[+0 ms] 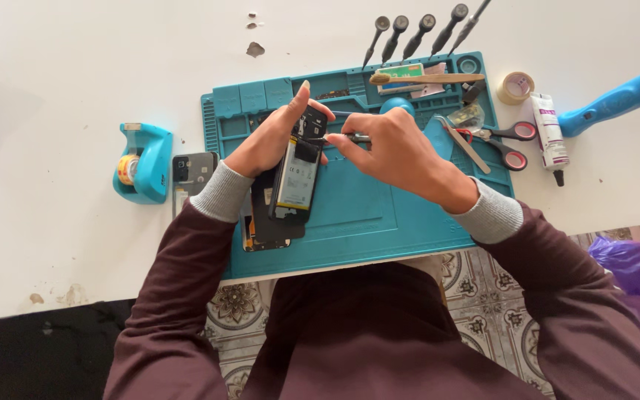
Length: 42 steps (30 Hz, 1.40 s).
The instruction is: The person disassembles a smartphone by removing the back cover and then uses a screwdriver to remove screws from the internal frame. The person handles the phone, back cover, and screwdriver throughout the clip.
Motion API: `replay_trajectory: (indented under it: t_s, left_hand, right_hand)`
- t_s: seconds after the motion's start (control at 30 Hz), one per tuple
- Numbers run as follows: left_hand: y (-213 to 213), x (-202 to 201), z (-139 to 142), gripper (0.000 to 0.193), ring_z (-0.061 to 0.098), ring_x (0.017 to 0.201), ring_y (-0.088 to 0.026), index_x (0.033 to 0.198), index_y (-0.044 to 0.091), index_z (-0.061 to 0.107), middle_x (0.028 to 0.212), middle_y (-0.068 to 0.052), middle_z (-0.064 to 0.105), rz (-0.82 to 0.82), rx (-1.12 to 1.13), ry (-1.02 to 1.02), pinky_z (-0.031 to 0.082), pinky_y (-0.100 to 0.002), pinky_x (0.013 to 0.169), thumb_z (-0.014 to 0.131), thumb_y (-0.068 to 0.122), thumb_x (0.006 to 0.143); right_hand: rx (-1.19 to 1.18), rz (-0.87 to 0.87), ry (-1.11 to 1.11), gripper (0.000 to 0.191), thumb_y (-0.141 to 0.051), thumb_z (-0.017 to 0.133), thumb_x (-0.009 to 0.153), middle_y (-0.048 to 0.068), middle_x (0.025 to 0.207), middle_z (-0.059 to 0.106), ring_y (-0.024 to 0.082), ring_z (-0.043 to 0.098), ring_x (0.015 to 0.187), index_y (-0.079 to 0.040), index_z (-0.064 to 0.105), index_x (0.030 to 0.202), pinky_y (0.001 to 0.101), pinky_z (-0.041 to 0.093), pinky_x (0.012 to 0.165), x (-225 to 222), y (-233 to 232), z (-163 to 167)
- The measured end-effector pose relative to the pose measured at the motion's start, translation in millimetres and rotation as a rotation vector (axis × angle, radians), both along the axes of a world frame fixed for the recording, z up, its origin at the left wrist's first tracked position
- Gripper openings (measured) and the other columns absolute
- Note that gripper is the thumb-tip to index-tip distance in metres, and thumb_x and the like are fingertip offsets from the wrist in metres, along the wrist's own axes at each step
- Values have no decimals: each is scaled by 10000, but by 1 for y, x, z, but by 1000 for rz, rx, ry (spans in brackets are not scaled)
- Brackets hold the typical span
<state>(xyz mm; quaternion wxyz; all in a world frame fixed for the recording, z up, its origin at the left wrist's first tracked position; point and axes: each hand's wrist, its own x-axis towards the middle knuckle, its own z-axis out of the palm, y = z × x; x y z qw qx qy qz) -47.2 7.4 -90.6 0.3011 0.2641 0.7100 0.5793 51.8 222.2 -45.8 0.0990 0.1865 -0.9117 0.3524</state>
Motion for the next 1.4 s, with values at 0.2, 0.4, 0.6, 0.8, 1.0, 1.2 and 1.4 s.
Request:
replay_trajectory:
  t_s: [0.2, 0.4, 0.6, 0.8, 1.0, 1.2, 1.4]
  left_hand:
    - [0, -1, -1, 894, 779, 681, -172, 1176, 62, 621, 774, -92, 723, -1, -8, -19, 664, -307, 602, 273, 834, 888]
    - [1, -3, -7, 912, 777, 691, -169, 1161, 57, 645, 793, -80, 716, -15, -12, 42, 662, -306, 628, 258, 843, 908]
    - [-2, -4, -10, 918, 784, 705, -187, 1189, 67, 629, 813, -88, 700, -9, -41, 26, 665, -332, 639, 253, 844, 876]
    - [-1, -6, -14, 958, 756, 776, -177, 1215, 71, 662, 882, -75, 682, -7, -35, 108, 641, -322, 712, 201, 859, 924]
    - [-2, -7, -16, 988, 761, 776, -174, 1212, 80, 655, 870, -85, 696, -8, -58, 123, 638, -322, 713, 172, 881, 892]
    - [-2, -4, -9, 990, 782, 743, -192, 1216, 75, 636, 856, -91, 699, -3, -38, 56, 658, -317, 688, 194, 888, 866]
    - [-3, -1, -3, 983, 789, 725, -200, 1214, 73, 618, 838, -88, 689, -5, -9, -35, 664, -332, 664, 198, 882, 846]
  right_hand:
    - [-5, -3, -55, 260, -280, 760, 933, 67, 413, 491, 137, 405, 319, -35, 754, 1019, 309, 271, 354, 3, -2, 5]
    - [-18, 119, 2, 272, -217, 754, 913, 46, 499, 569, 102, 539, 399, -58, 691, 1124, 274, 368, 383, 3, 0, 9]
    - [11, 46, -123, 457, -245, 799, 908, 64, 451, 512, 190, 537, 359, -23, 525, 1199, 327, 364, 392, 3, 1, 16]
    - [-19, 42, -146, 567, -275, 803, 890, 51, 461, 490, 211, 550, 380, -31, 434, 1245, 339, 388, 405, 3, 3, 14]
    - [-37, 58, -121, 556, -278, 797, 923, 61, 487, 495, 210, 535, 408, -28, 426, 1254, 344, 391, 442, 3, 5, 11]
    - [-56, 76, -148, 542, -258, 775, 933, 65, 493, 474, 197, 498, 413, -29, 419, 1271, 332, 384, 480, 1, 6, 11]
    - [-21, 73, -124, 563, -242, 807, 906, 45, 507, 467, 166, 523, 432, -19, 422, 1253, 299, 400, 457, 0, 8, 11]
